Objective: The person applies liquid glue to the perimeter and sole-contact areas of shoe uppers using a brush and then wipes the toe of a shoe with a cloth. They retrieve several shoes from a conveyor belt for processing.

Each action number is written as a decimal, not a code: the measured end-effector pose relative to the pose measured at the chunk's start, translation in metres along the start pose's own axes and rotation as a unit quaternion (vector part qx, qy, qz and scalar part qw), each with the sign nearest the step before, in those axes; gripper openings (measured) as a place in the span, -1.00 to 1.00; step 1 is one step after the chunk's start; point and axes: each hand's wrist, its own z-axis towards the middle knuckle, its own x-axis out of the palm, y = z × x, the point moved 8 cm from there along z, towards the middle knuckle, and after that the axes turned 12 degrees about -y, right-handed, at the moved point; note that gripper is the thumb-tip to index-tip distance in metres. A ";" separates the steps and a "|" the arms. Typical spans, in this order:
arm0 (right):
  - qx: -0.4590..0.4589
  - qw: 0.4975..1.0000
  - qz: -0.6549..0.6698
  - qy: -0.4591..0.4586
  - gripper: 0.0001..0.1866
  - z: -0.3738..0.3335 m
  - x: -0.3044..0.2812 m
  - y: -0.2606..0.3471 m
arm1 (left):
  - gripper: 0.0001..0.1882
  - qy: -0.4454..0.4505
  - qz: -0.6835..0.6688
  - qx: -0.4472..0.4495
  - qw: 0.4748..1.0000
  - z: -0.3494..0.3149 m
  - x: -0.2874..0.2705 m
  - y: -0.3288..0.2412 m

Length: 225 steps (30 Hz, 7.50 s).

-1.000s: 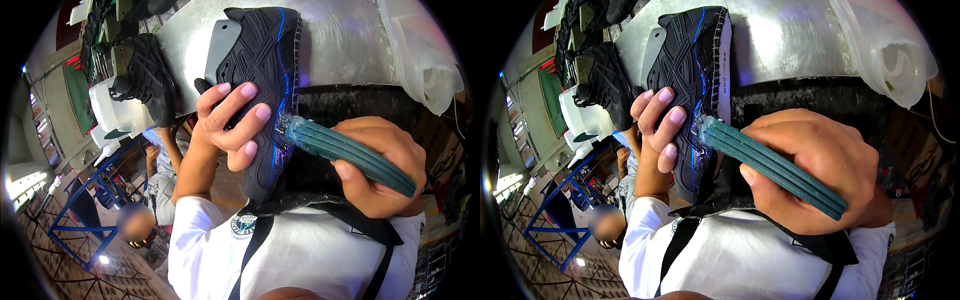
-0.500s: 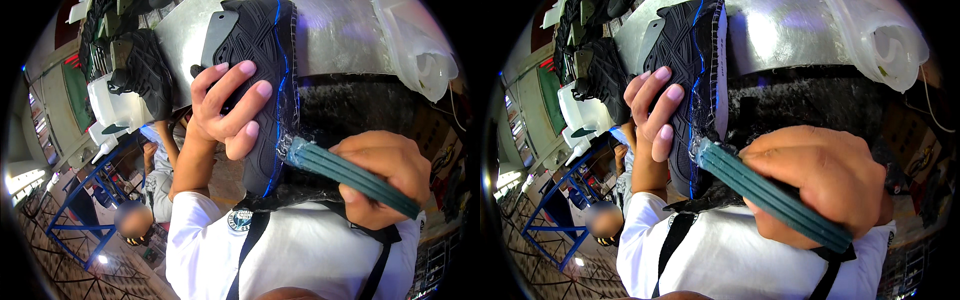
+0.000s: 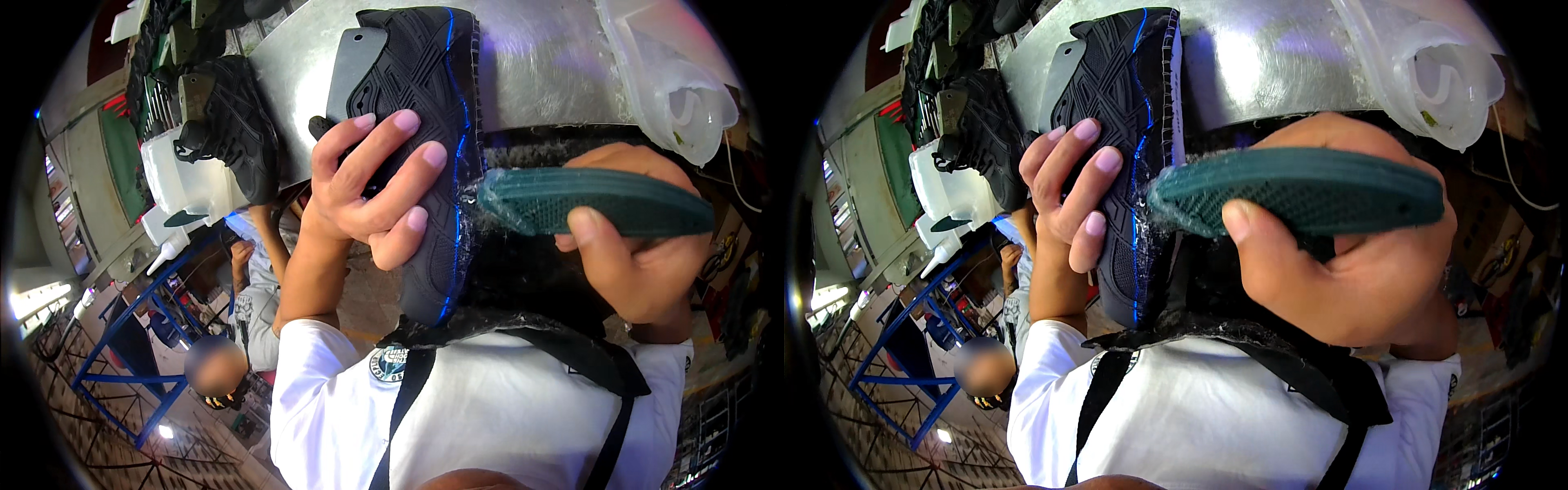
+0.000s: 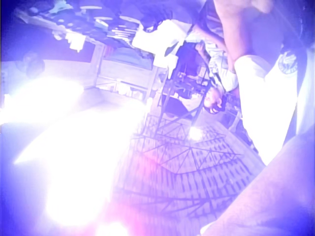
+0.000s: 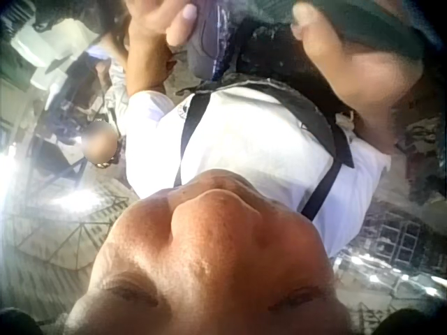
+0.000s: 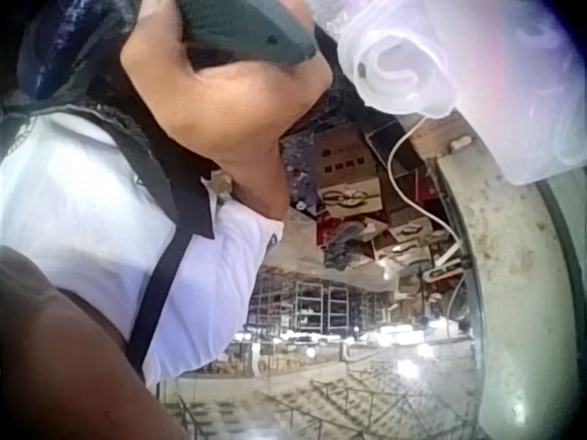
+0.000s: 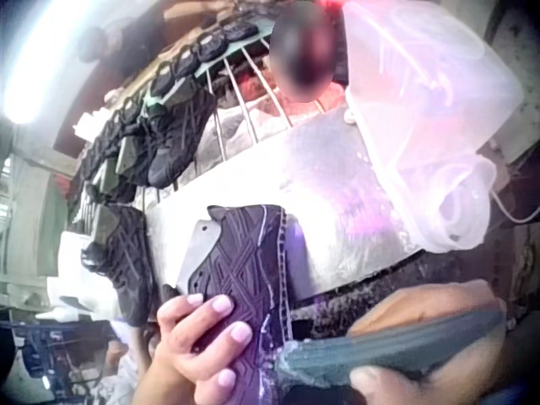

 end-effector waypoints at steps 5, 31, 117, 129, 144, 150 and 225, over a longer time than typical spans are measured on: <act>0.052 0.997 -0.010 -0.052 -0.82 -0.002 -0.003 -0.007 | -0.60 0.008 0.000 0.094 0.996 -0.007 0.003 0.003; -0.179 0.968 0.164 0.069 -0.74 -0.021 -0.006 0.022 | -0.53 -0.069 -0.016 0.060 0.996 0.030 -0.002 -0.001; -0.083 0.993 -0.067 0.053 -0.53 0.115 -0.076 0.086 | 0.22 0.159 -0.211 -0.185 0.947 0.111 -0.013 0.078; -0.095 0.965 -0.170 0.175 -0.53 0.108 -0.073 0.094 | 0.26 0.130 -0.211 -0.178 0.952 0.112 -0.011 0.083; -0.294 0.873 -0.284 0.266 -0.62 0.084 -0.038 0.101 | 0.08 0.175 -0.204 -0.174 0.947 0.123 -0.006 0.094; -0.297 0.891 -0.274 0.209 -0.66 0.075 -0.033 0.087 | 0.04 0.163 -0.203 -0.213 0.942 0.135 -0.014 0.086; -0.331 0.896 -0.276 0.110 -0.61 0.073 -0.003 0.063 | -0.72 -0.261 -0.060 -0.196 0.943 0.084 -0.014 0.118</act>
